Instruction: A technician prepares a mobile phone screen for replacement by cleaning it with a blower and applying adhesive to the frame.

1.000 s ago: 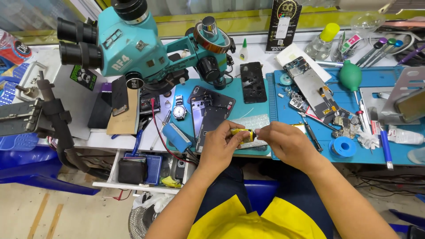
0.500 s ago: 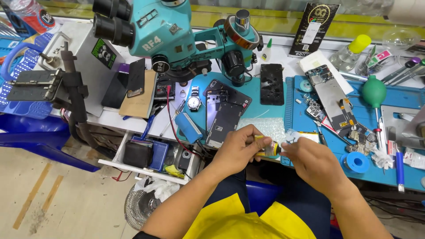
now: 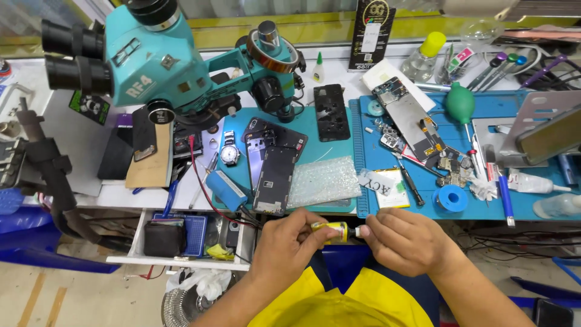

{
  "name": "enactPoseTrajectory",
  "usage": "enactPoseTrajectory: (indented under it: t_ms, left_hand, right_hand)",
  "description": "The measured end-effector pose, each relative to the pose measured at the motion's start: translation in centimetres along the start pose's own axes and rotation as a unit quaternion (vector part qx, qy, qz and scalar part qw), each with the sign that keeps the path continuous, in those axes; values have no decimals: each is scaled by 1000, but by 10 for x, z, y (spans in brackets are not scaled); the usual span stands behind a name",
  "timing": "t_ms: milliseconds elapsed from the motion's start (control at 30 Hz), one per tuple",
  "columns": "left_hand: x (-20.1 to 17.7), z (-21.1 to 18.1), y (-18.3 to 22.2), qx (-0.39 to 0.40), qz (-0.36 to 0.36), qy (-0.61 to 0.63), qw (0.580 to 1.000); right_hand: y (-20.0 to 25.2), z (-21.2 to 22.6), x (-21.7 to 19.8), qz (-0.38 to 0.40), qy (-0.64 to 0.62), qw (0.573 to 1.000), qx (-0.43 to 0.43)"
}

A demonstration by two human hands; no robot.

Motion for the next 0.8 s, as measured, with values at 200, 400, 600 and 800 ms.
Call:
enactPoseTrajectory:
  t_ms: [200,400,600,800]
  left_hand:
    - [-2,-24,31,281,-37,-45,958]
    - [8,-55,36,401,40,-219,889]
    - [1,-70,49,479,27,-355,802]
    - [27,-22,44,366,303,-209,855]
  right_hand:
    - [29,4,23,116,-358,843,383]
    - [7,10,9,128,-517,735,418]
    - [18,39,7,182,-380,867,266]
    - [-16,48,-52,245,-28,968,42]
Point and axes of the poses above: each hand's wrist, its own y-axis away from the middle knuckle, its own x-axis out of the palm, z = x × y, the point moved 6 cm from there along -y, towards the middle knuckle, and after that the axes turned 15 degrees about -x, right-handed, at the moved point
